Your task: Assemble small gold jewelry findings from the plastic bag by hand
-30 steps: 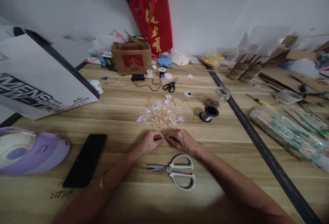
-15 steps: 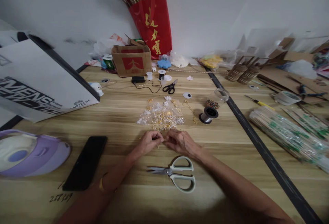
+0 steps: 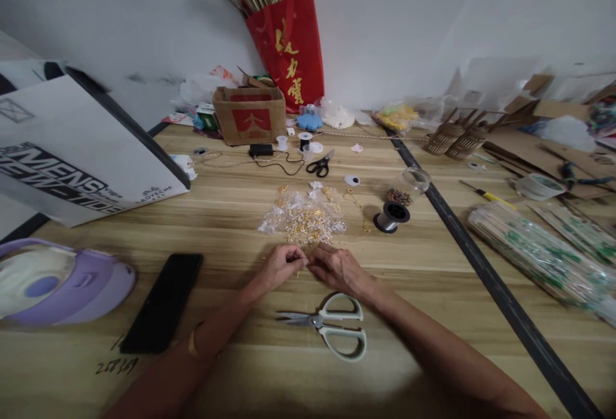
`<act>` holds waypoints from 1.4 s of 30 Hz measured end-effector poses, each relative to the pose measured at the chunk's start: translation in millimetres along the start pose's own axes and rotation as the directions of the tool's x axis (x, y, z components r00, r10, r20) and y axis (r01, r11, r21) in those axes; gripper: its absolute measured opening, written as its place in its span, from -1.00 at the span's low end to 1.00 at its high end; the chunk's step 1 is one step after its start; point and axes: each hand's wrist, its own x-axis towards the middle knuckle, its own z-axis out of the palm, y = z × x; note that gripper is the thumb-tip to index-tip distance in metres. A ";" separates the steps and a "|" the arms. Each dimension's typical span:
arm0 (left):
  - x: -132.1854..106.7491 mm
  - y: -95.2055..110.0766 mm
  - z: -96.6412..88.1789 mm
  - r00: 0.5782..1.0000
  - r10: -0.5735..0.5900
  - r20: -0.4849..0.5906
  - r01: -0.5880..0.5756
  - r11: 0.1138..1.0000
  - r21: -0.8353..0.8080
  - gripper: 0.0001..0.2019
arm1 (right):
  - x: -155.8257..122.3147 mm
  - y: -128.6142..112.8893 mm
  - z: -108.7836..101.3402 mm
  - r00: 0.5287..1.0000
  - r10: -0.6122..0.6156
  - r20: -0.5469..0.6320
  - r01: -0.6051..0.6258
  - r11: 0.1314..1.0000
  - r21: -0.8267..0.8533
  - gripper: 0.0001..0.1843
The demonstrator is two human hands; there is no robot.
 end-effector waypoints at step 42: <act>-6.0 12.5 6.6 0.999 0.026 -0.047 0.000 0.875 0.485 -0.87 | -0.2 -5.3 -6.4 0.997 -0.079 -0.004 0.078 0.990 -0.116 -0.82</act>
